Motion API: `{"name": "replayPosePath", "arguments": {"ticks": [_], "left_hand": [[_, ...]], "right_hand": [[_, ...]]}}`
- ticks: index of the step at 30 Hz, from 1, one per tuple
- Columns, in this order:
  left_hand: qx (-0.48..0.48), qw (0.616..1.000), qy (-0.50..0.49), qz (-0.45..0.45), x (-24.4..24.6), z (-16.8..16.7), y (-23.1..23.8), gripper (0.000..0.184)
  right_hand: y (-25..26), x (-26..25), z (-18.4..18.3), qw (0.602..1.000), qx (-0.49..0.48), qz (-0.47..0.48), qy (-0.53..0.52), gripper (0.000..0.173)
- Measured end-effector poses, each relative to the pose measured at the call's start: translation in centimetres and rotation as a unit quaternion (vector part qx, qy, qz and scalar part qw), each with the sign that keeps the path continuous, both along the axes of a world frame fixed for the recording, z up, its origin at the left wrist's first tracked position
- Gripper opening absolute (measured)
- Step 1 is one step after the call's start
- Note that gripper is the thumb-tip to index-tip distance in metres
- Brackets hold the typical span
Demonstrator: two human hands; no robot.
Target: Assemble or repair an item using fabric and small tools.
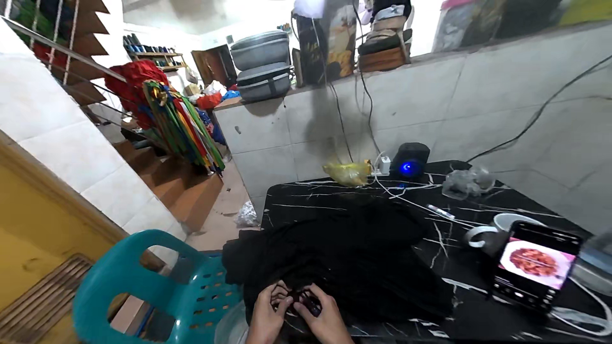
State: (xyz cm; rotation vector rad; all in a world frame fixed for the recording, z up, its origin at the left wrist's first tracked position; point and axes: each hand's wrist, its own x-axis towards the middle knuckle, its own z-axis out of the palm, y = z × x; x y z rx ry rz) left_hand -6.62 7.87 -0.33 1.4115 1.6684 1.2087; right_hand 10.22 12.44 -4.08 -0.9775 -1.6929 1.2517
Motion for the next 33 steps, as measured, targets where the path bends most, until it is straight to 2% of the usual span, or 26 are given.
{"name": "replayPosePath", "arguments": {"ticks": [4, 8, 11, 16, 19, 25, 30, 33], "left_hand": [[-0.018, 0.999, -0.018, -0.036, -0.4, 0.1, -0.3, 0.028], [-0.037, 0.998, -0.014, -0.048, -0.5, 0.1, -0.5, 0.030], [-0.043, 0.998, -0.007, -0.042, -0.4, 0.0, -0.6, 0.030], [-0.042, 0.998, -0.008, -0.049, -0.5, -0.1, -0.5, 0.029], [-0.045, 0.998, -0.005, -0.043, -0.5, -0.1, -0.7, 0.033], [-0.050, 0.998, 0.008, -0.038, -0.3, 0.1, -1.0, 0.031], [-0.074, 0.996, 0.048, -0.022, 0.6, 0.5, -0.9, 0.043], [-0.074, 0.989, 0.129, 0.001, 1.5, 0.1, -0.8, 0.028]], "right_hand": [[0.3, 0.0, -0.5, 0.997, 0.075, -0.026, -0.017, 0.034], [0.2, -0.4, 0.1, 0.987, 0.127, -0.051, -0.080, 0.014], [0.4, -0.1, 0.8, 0.987, 0.093, -0.018, -0.129, 0.022], [1.2, 0.5, 0.5, 0.995, 0.047, 0.006, -0.093, 0.024], [1.1, 0.3, 0.1, 0.995, 0.055, 0.021, -0.081, 0.047], [0.0, -0.7, 0.0, 0.983, 0.143, -0.058, -0.096, 0.016], [0.1, 0.1, 0.9, 0.982, 0.111, -0.015, -0.149, 0.023], [0.2, 0.3, 0.8, 0.977, 0.126, 0.005, -0.172, 0.023]]}}
